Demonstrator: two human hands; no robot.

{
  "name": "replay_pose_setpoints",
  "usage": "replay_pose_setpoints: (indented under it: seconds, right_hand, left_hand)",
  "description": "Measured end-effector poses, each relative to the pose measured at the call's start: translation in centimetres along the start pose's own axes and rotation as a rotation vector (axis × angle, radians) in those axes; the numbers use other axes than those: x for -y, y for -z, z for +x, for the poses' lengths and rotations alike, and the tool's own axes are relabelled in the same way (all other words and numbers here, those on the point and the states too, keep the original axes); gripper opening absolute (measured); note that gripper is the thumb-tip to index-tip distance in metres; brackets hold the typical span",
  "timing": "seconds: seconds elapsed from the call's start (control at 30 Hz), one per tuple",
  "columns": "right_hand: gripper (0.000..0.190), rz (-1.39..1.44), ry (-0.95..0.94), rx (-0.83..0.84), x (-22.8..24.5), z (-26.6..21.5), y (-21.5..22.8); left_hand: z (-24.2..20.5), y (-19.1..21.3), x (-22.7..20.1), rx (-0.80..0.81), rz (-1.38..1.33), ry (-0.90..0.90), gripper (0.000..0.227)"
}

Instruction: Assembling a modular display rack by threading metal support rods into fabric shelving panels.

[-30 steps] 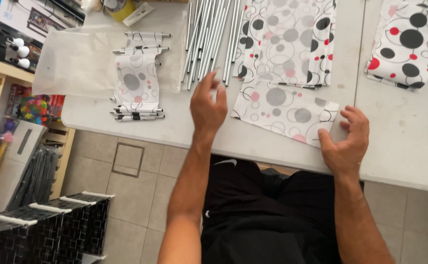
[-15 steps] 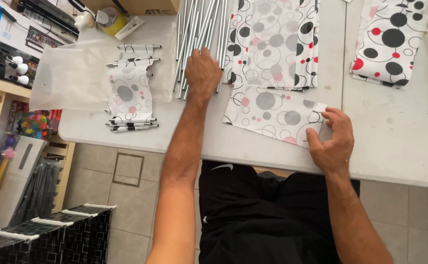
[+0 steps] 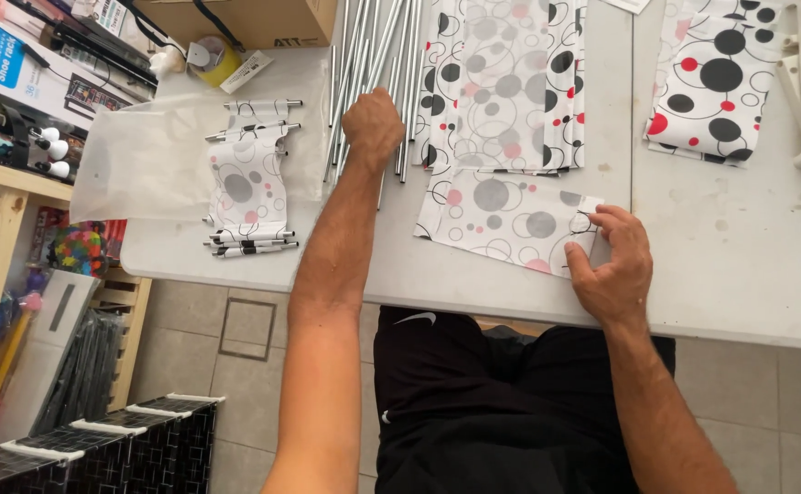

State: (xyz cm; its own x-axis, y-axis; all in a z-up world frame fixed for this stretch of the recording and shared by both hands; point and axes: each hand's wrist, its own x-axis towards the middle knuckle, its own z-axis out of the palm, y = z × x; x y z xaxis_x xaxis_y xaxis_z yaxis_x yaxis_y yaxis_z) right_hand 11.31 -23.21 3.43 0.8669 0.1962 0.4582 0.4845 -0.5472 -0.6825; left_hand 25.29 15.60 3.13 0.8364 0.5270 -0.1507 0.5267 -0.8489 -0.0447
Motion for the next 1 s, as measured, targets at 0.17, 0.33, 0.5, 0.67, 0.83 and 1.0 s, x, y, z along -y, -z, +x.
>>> replay_pose_setpoints:
  seconds: [0.17,0.33,0.5,0.67,0.83,1.0]
  right_hand:
    - [0.038,0.039,-0.016,0.012,-0.9,-0.2,0.0]
    - [0.038,0.071,-0.017,0.041,-1.1,0.0,0.0]
    - [0.036,0.057,-0.009,0.044,-0.7,0.3,0.2]
    - [0.035,0.051,-0.02,0.037,-0.6,0.2,0.2]
    - [0.034,0.055,-0.055,0.044,-0.3,0.0,0.3]
    - [0.034,0.079,-0.031,0.032,-0.5,0.1,0.3]
  left_hand:
    - [1.2,-1.6,1.4,0.007,-0.181,-0.044,0.013]
    - [-2.0,1.0,1.2,-0.136,-0.289,-0.099,0.02]
    - [-4.9,2.7,-1.1,-0.205,-0.368,-0.168,0.023]
    - [-4.2,1.8,-2.2,-0.165,-0.291,-0.233,0.027]
    - [-3.3,0.6,-2.4,-0.146,-0.187,-0.201,0.029]
    - [-2.2,-0.3,-2.0,-0.146,-0.196,-0.17,0.033]
